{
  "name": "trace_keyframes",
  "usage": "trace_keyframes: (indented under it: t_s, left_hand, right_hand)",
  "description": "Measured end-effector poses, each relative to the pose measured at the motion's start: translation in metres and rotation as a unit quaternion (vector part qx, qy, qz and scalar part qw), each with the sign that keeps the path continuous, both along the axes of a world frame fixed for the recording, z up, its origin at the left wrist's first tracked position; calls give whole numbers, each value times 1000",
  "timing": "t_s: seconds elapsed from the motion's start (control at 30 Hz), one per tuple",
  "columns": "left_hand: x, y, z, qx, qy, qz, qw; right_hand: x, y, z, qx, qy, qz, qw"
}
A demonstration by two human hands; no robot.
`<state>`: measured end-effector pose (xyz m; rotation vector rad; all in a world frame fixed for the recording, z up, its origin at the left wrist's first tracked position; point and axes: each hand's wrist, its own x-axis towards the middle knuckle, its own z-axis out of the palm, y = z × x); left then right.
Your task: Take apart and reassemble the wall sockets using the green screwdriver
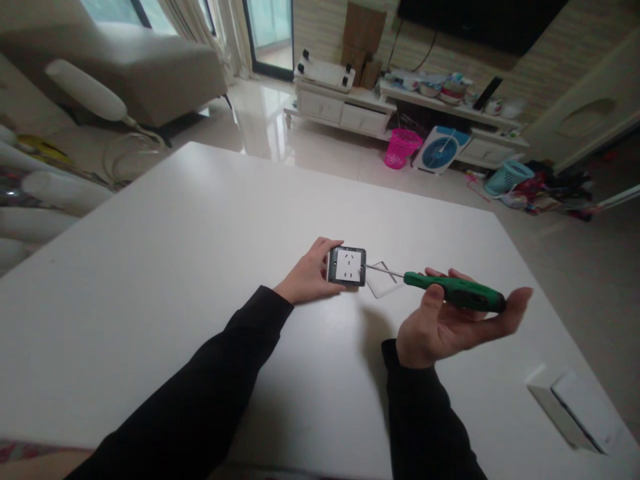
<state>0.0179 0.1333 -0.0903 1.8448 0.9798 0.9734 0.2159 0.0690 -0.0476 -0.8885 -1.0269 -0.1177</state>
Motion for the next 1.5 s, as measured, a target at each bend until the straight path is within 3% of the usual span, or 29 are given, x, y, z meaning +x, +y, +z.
trace_keyframes:
  t_s: [0.17, 0.37, 0.73, 1.07, 1.5]
  left_hand:
    - [2, -1, 1, 19, 0, 28, 999]
    - [0, 2, -3, 64, 28, 48, 996]
    - [1, 3, -5, 75, 61, 41, 994]
    - [0, 6, 0, 109, 80, 10, 991]
    - [-2, 7, -8, 129, 79, -6, 989]
  right_hand:
    - [15, 8, -7, -117, 167, 81, 976]
    - [6, 8, -8, -251, 304, 220, 892]
    - [-5, 16, -35, -287, 437, 376, 765]
    - [-13, 14, -34, -282, 446, 414, 742]
    - [-13, 14, -30, -280, 464, 420, 728]
